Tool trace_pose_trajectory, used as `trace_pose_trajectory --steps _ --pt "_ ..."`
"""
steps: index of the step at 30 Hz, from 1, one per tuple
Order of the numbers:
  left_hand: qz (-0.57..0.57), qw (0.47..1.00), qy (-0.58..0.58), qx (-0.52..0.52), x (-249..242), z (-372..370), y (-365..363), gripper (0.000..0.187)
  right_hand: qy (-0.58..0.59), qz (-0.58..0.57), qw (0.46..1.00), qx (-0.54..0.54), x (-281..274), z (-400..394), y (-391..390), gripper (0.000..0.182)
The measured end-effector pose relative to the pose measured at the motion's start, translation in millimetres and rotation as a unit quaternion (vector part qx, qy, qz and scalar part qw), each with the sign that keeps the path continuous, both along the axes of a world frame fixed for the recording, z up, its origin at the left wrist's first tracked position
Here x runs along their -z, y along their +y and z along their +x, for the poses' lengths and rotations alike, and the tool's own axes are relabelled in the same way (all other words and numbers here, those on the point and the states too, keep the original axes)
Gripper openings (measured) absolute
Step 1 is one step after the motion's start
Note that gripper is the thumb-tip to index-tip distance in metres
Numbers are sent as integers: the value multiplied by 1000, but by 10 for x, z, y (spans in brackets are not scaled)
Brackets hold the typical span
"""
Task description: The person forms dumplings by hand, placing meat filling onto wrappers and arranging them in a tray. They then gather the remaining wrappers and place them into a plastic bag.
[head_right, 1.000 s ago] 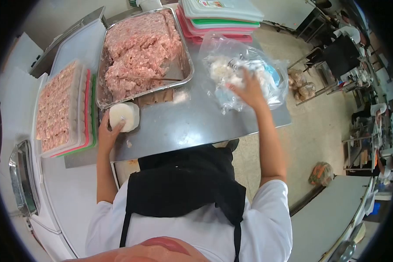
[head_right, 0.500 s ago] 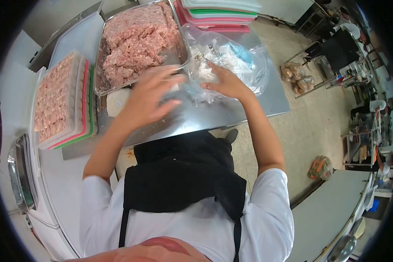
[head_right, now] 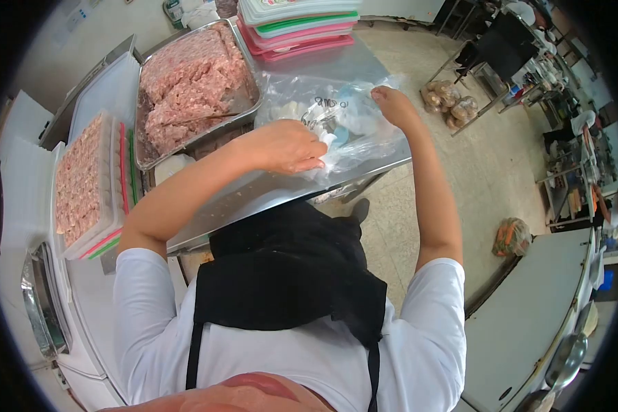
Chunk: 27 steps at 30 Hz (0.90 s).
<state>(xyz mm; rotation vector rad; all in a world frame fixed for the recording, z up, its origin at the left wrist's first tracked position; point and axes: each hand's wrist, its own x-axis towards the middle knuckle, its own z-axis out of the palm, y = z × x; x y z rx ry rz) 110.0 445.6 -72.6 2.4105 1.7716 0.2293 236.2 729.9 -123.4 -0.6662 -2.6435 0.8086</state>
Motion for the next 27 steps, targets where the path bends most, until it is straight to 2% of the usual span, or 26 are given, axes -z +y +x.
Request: trace_pose_trajectory --steps 2,5,8,11,14,15,18,20,21,23,26,27 --pt "25 998 -18 -49 -145 59 -28 39 -12 126 991 -48 -93 -4 -1 35" --pt "23 985 28 -168 -208 -48 -87 52 -42 159 986 -7 -349 -18 -59 36" --pt "-105 965 148 -190 -334 -161 -117 61 -45 92 994 40 -571 -46 -226 36" --pt "113 979 170 -2 -256 -240 -257 61 -32 160 986 31 -605 -89 -373 36" --pt "60 972 206 98 -349 -108 -333 59 -10 96 995 22 -576 -121 -272 36" --pt "-20 980 167 104 -432 -53 -335 58 -30 75 996 31 -625 -120 -290 37" --pt "-78 989 121 43 -411 -95 -324 63 -85 47 994 51 -738 -92 -358 38" --pt "8 995 101 -4 -374 -225 -320 65 -113 71 990 54 -709 -63 -352 38" --pt "50 994 91 -27 -364 -302 -319 67 -86 91 991 57 -667 -34 -294 38" --pt "18 993 99 -64 -446 -444 -319 63 -34 128 989 65 -575 49 -113 39" --pt "-29 991 93 -89 -429 -434 -374 53 -89 98 982 136 -594 74 78 33" --pt "-52 989 100 -98 -411 -374 -397 51 -108 90 981 129 -628 80 76 30"
